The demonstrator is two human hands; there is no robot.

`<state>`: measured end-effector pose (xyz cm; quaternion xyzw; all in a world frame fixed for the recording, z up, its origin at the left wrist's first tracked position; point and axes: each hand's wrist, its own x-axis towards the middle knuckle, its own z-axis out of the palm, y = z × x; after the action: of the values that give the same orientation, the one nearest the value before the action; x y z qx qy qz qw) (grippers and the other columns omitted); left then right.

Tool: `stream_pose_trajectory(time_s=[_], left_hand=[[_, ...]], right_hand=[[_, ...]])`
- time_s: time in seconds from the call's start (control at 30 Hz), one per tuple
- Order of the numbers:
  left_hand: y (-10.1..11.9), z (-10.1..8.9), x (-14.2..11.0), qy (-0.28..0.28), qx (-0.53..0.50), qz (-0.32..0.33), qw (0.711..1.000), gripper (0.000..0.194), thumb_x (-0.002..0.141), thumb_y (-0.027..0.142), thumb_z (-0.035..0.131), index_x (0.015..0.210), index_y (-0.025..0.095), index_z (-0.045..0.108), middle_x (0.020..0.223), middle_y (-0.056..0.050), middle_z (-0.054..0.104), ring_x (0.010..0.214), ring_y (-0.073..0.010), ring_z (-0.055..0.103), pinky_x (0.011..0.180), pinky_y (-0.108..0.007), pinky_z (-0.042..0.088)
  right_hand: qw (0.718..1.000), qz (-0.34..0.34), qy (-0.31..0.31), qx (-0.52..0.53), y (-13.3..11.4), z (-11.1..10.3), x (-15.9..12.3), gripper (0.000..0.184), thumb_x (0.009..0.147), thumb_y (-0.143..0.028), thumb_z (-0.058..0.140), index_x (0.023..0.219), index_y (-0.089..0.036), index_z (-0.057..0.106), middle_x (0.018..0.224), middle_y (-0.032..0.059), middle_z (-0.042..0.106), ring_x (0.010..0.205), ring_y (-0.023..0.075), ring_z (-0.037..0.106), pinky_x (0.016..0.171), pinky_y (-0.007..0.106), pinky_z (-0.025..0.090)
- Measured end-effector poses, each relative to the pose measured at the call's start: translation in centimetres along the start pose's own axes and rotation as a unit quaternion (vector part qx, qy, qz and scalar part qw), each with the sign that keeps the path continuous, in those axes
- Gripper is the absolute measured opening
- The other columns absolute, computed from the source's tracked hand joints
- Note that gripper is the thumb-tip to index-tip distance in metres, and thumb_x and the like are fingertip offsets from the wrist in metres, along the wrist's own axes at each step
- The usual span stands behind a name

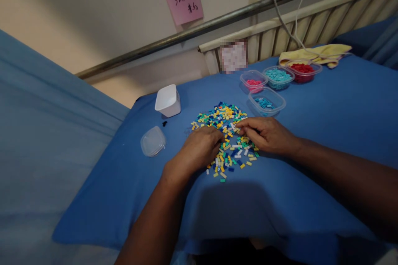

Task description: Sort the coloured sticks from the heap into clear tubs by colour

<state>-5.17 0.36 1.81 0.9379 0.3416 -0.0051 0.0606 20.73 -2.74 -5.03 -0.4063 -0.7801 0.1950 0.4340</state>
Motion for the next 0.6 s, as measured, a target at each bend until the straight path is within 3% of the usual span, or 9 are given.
stream_pose_trajectory(time_s=[0.3,0.6], left_hand=[[0.0,0.3,0.1,0.005,-0.023,-0.044,0.999,0.021,0.095,0.014,0.059,0.105,0.022,0.075,0.104,-0.008,0.076,0.096,-0.0262,0.07,0.086,-0.037,0.053],[-1.7,0.2,-0.6,0.109,-0.194,-0.12,0.968,0.016,0.097,0.021,0.063,0.11,0.021,0.074,0.101,-0.004,0.075,0.087,-0.02,0.069,0.08,-0.034,0.053]], right_hand=[[1.0,0.006,-0.003,0.008,-0.1,-0.1,0.0,0.03,0.103,-0.019,0.054,0.122,-0.021,0.077,0.1,0.0048,0.084,0.088,0.0206,0.08,0.081,0.034,0.063],[1.0,-0.002,0.0,0.001,-0.1,-0.1,-0.1,0.03,0.104,-0.019,0.053,0.122,-0.021,0.076,0.101,0.0054,0.084,0.089,0.0209,0.08,0.082,0.036,0.063]])
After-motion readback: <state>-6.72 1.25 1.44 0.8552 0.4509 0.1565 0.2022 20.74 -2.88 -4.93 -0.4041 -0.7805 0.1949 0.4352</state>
